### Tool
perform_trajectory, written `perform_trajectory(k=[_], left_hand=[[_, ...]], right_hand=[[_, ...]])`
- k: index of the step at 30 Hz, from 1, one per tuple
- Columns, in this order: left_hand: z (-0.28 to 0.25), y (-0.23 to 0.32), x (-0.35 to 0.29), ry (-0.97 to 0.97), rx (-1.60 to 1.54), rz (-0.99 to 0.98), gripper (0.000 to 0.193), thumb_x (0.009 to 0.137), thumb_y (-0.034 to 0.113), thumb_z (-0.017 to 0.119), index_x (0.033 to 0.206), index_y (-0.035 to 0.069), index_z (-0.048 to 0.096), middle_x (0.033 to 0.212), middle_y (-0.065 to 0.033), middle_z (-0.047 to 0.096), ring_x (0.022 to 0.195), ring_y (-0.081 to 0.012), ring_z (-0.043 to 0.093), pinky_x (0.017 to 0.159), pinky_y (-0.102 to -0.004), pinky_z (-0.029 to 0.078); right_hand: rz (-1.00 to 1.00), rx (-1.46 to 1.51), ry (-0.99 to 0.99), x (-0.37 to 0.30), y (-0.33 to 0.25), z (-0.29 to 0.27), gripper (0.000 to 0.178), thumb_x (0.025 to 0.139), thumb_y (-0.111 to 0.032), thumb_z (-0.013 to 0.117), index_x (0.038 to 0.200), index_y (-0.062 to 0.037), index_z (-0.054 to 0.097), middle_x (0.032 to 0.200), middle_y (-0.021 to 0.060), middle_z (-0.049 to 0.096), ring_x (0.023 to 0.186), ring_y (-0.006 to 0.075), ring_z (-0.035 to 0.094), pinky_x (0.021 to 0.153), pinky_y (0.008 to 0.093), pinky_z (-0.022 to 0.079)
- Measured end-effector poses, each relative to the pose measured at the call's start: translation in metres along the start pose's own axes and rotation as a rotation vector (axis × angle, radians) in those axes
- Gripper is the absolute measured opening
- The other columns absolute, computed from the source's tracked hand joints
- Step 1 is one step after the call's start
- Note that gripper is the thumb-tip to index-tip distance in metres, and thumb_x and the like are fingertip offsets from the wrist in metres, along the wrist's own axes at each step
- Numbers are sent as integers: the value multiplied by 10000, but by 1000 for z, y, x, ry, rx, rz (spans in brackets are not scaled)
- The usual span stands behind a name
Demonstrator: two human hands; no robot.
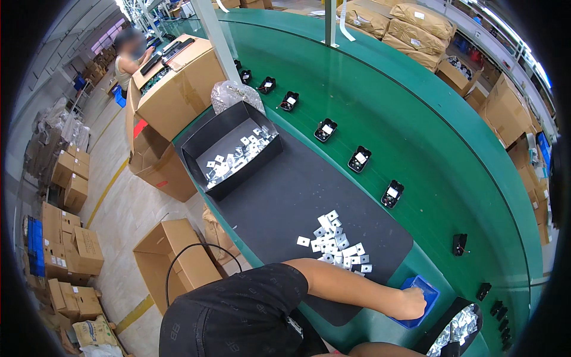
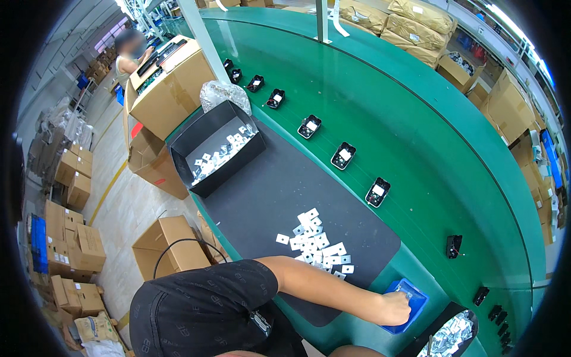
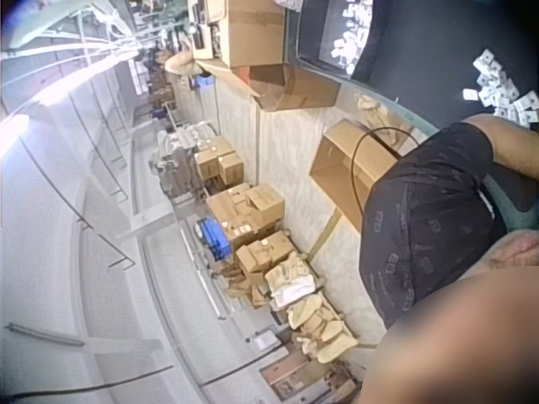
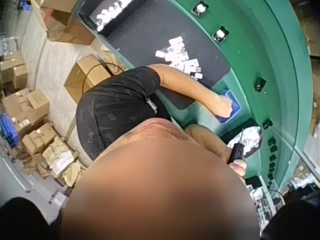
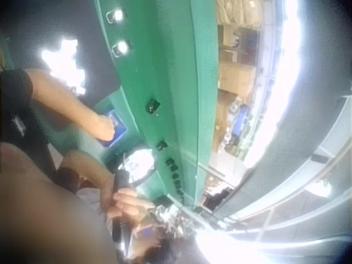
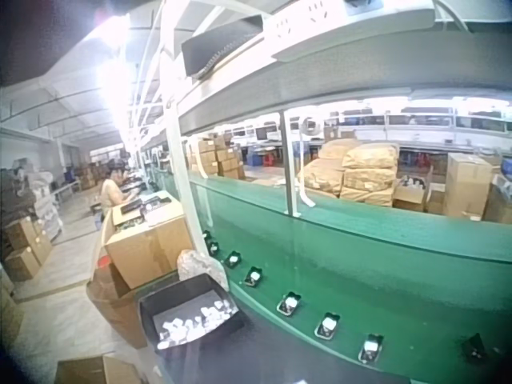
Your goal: Assemble electronic components by attaching metal plates with screws using a powered screwdriver.
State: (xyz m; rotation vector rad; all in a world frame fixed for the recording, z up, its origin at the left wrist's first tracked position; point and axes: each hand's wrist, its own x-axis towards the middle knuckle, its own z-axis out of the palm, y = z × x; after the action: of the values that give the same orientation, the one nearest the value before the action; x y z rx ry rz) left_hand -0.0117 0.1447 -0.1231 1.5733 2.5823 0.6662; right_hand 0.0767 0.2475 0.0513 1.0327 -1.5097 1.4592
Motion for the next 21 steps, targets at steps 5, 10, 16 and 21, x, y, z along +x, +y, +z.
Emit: perform_trajectory(k=[5, 10, 16, 21], left_hand=[[-24, -1, -12, 124, -166, -44, 143, 664, 103, 645, 758, -2, 670, 700, -147, 671, 671, -298, 672, 587, -390, 510], [-65, -15, -39, 367, -1069, 43, 129, 815, 67, 590, 883, 18, 688, 770, -108, 703, 671, -215, 676, 597, -316, 510], [-80, -22, -49, 444, -1424, 10, 129, 911, 100, 602, 933, 3, 684, 874, -58, 694, 730, -96, 622, 635, -249, 496], [-88, -11, -60, 315, -1923, -69, 163, 910, 87, 600, 1017, -23, 653, 881, -107, 689, 718, -114, 649, 628, -242, 519]], right_hand=[[42, -16, -36, 0, -4, -8, 410, 926, -126, 468, 1323, -177, 379, 837, 29, 399, 656, 192, 440, 586, 378, 363], [87, -15, -63, -1, -7, -14, 428, 922, -130, 478, 1335, -182, 380, 831, 24, 395, 658, 189, 439, 593, 375, 362], [78, 218, 84, -3, 7, 2, 514, 922, -171, 484, 1418, -238, 369, 813, -30, 390, 636, 127, 426, 587, 345, 366], [-40, 442, 163, 1, 20, 15, 479, 952, -162, 434, 1417, -260, 376, 779, -40, 392, 612, 115, 424, 561, 318, 356]])
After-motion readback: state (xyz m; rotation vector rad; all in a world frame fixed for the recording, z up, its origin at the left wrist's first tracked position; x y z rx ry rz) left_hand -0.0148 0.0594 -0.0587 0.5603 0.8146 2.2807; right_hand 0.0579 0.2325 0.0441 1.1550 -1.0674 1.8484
